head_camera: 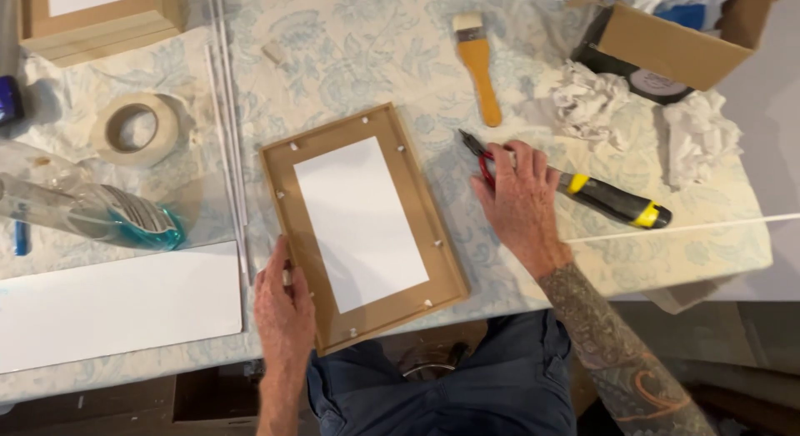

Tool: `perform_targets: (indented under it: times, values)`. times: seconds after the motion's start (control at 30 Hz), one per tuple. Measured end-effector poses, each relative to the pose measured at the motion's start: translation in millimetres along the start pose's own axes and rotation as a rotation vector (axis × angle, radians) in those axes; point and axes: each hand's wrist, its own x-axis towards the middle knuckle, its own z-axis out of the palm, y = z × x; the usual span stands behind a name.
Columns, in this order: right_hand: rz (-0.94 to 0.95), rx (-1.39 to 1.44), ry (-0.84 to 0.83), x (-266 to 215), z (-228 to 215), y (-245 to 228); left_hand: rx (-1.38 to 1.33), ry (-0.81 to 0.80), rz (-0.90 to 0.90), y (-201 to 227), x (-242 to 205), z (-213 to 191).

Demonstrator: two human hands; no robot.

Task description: Prepare a picture frame by removing staples, cleaning the glass, and inserting an art print.

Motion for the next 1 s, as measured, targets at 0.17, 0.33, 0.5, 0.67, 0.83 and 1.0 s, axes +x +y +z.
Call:
perform_targets:
  times: [0.17, 0.33, 0.5, 0.67, 0.83, 1.0]
  values:
    - [0.310, 0.810, -0.531, -26.4, -84.0, -36.8, -0.161, -0.072, -0.311, 28.1, -43.3, -27.7]
    - [0.399, 0.888, -0.864, -63.5, -100.9, -65.9, -0.338, 0.082, -0.227, 12.6, -86.8, -6.5]
    - [0.440, 0.976, -0.818, -70.0, -111.8, -72.6, -0.054, 0.074, -0.050, 5.4, -95.5, 4.3]
    - [0.372, 0.961, -0.733, -80.5, -114.0, -66.4, 0.037, 0.071, 0.094, -16.6, -93.7, 9.7]
    - [0.279, 0.954, -0.678, -108.0, -89.2, -55.0, -0.031, 0.024, 0.188, -59.0, -94.6, 1.7]
    - [0.675, 1.036, -0.811, -111.8, -62.0, -30.5, -0.262, 0.083, 0.197, -42.6, -99.6, -42.8]
